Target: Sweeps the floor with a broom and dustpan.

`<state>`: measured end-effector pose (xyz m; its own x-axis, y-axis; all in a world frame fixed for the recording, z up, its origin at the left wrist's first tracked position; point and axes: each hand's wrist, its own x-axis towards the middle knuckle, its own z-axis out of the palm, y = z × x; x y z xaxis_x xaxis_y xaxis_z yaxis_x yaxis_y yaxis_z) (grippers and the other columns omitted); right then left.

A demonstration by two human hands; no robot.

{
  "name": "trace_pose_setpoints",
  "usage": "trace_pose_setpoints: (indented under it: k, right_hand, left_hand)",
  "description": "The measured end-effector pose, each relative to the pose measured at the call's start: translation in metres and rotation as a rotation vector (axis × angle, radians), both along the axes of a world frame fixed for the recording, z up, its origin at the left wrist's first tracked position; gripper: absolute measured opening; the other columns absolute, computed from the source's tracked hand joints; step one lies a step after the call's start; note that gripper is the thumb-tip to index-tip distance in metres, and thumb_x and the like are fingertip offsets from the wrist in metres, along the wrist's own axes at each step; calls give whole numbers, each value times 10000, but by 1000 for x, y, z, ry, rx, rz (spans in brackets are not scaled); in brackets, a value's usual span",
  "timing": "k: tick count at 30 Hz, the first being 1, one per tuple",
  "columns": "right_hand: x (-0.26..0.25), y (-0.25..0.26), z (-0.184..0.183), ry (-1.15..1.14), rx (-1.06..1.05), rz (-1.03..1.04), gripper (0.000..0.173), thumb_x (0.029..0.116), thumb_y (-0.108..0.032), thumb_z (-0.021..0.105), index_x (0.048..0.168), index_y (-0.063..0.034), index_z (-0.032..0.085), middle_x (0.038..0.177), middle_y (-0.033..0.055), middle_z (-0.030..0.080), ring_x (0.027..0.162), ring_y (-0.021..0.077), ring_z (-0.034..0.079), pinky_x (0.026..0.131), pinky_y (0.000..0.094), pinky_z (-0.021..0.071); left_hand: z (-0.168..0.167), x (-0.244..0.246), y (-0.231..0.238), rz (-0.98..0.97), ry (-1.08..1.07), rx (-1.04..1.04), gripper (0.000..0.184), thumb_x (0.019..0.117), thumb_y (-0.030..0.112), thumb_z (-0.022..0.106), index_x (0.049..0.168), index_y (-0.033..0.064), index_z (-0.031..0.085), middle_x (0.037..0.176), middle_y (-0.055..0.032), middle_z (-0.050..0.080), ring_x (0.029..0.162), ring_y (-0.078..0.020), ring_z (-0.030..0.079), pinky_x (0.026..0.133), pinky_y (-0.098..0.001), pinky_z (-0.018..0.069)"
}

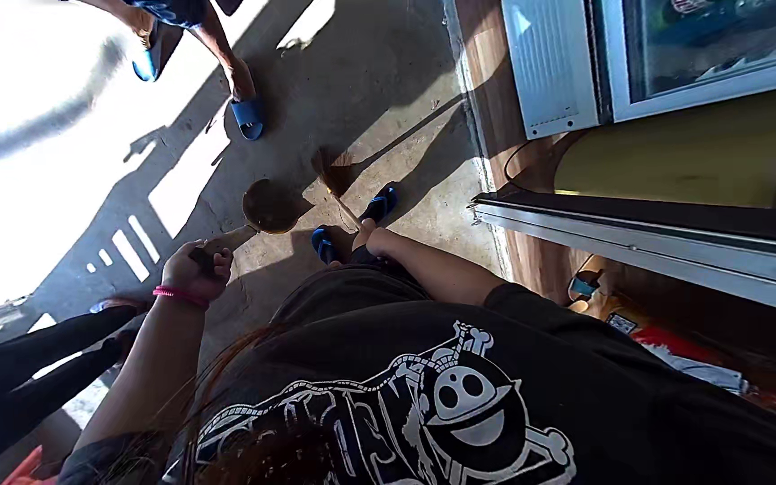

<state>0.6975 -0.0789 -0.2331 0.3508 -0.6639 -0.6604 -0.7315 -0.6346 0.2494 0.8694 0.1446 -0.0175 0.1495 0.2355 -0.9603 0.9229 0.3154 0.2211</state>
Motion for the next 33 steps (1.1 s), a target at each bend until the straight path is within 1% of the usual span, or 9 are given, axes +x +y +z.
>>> trace_pose_setpoints:
  k: [1, 3, 5, 8, 12, 15, 23, 26, 33]
  right_hand:
    - [25, -28, 35, 220, 418, -91, 370, 1005, -175, 461, 1279, 72, 479, 993, 205, 604, 805, 298, 654, 710, 507, 567]
    - [51, -59, 75, 327, 771, -178, 240, 1050, -204, 545, 1146, 1, 626, 836, 86, 582, 640, 160, 545, 597, 331, 483]
    - [65, -73, 112, 326, 841, -201, 199, 1067, -207, 534, 1103, -44, 643, 730, 27, 502, 540, 111, 435, 516, 283, 401]
    - [78, -112, 128, 262, 794, -156, 241, 1041, -183, 571, 1257, -94, 628, 682, 17, 485, 484, 92, 392, 455, 260, 357]
    - [137, -158, 145, 154, 575, 112, 291, 1019, -138, 566, 1294, -65, 627, 884, 116, 585, 668, 196, 536, 577, 372, 450]
    - [217, -165, 159, 158, 430, 303, 336, 1026, -109, 521, 1302, 75, 574, 1295, 283, 616, 1216, 409, 616, 974, 610, 488]
    - [360, -128, 101, 40, 242, 306, 324, 988, -96, 560, 1270, 47, 634, 1344, 240, 626, 1276, 385, 603, 979, 591, 507]
    - [351, -111, 90, 149, 296, 334, 349, 976, -122, 599, 1278, 50, 629, 1353, 236, 618, 1288, 380, 591, 1001, 596, 493]
    - [206, -98, 115, 435, 570, 428, 294, 991, -101, 579, 1199, 102, 627, 1247, 275, 641, 1190, 388, 636, 961, 583, 507]
  left_hand:
    - [-8, -1, 4, 35, -10, -1, 287, 1055, 388, 390, 988, 128, 493, 707, -27, 559, 462, -69, 552, 384, -168, 450]
    - [-17, 0, 13, 69, -28, -32, 289, 1055, 398, 393, 1007, 133, 497, 721, -21, 549, 473, -64, 549, 393, -168, 454]
    - [-18, 2, 24, 75, -33, -58, 281, 1056, 394, 399, 1018, 133, 498, 727, -22, 551, 475, -63, 550, 394, -166, 453]
    - [-21, 7, 41, 84, -29, -106, 294, 1065, 381, 389, 1020, 109, 492, 716, -37, 549, 460, -67, 545, 381, -163, 450]
    - [-22, 12, 48, 178, -30, -79, 271, 1073, 350, 386, 1002, 102, 470, 714, -52, 557, 478, -82, 570, 390, -176, 469]
    - [-23, 19, 43, 225, -42, -63, 280, 1076, 354, 384, 1023, 99, 485, 732, -58, 582, 488, -85, 584, 394, -181, 477]
    - [-29, 48, 15, 262, -14, -29, 327, 1084, 375, 360, 1009, 93, 507, 717, -61, 609, 469, -89, 600, 373, -177, 473]
    - [-35, 51, 18, 245, -24, -69, 298, 1078, 354, 363, 1025, 95, 499, 748, -70, 613, 491, -101, 612, 389, -188, 491]
    - [-29, 60, 8, 221, -71, -60, 251, 1087, 303, 362, 970, 107, 466, 702, -64, 578, 504, -118, 601, 427, -216, 512]
